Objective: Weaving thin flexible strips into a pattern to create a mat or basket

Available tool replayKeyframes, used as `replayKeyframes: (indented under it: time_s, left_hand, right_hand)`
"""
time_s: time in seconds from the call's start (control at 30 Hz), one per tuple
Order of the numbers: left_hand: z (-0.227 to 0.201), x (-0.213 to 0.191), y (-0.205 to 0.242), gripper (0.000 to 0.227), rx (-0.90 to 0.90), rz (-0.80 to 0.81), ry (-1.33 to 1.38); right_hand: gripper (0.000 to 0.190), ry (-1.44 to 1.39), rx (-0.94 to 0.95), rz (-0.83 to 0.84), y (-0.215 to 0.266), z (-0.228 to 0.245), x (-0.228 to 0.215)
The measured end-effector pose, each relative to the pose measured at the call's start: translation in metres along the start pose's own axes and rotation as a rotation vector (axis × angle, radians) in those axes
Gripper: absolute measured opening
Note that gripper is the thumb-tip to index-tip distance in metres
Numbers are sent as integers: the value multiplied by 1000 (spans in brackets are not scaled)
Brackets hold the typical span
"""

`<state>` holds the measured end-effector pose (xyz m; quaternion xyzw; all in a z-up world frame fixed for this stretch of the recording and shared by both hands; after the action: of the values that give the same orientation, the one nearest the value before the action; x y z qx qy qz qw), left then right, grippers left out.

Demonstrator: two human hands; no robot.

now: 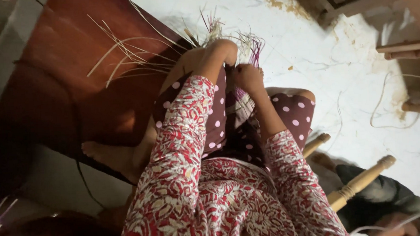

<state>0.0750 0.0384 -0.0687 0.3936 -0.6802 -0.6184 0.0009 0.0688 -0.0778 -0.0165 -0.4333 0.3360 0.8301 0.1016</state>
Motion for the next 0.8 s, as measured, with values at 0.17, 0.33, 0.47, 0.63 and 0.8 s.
replayKeyframes:
  time_s: [0.17, 0.33, 0.47, 0.63, 0.8]
  left_hand:
    - [-2, -3, 3, 45, 25, 86, -88]
    - [-5, -13, 30, 42, -71, 37, 22]
    - [-5, -16, 31, 2, -81, 77, -25]
    - [-5, -15, 21, 26, -95, 76, -51]
    - [-6, -24, 41, 30, -80, 47, -115]
  right_hand:
    - [27, -923, 198, -356, 14, -10, -22]
    - [13, -994, 133, -328, 2, -6, -33]
    - [16, -419, 74, -246, -6, -5, -28]
    - [32, -407, 81, -306, -8, -15, -11]
    - [18, -476, 93, -308, -9, -25, -12]
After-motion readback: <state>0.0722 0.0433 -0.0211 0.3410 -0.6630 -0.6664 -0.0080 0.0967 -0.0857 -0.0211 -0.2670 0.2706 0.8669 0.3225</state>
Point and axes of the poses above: each hand's wrist, its own y-axis away from the middle knuckle, its own x-axis out of the palm, z = x × y, the point moved 6 cm from there along -y, towards the middle knuckle, and after that the axes turned 12 degrees about -x, right-handed, at the moved point
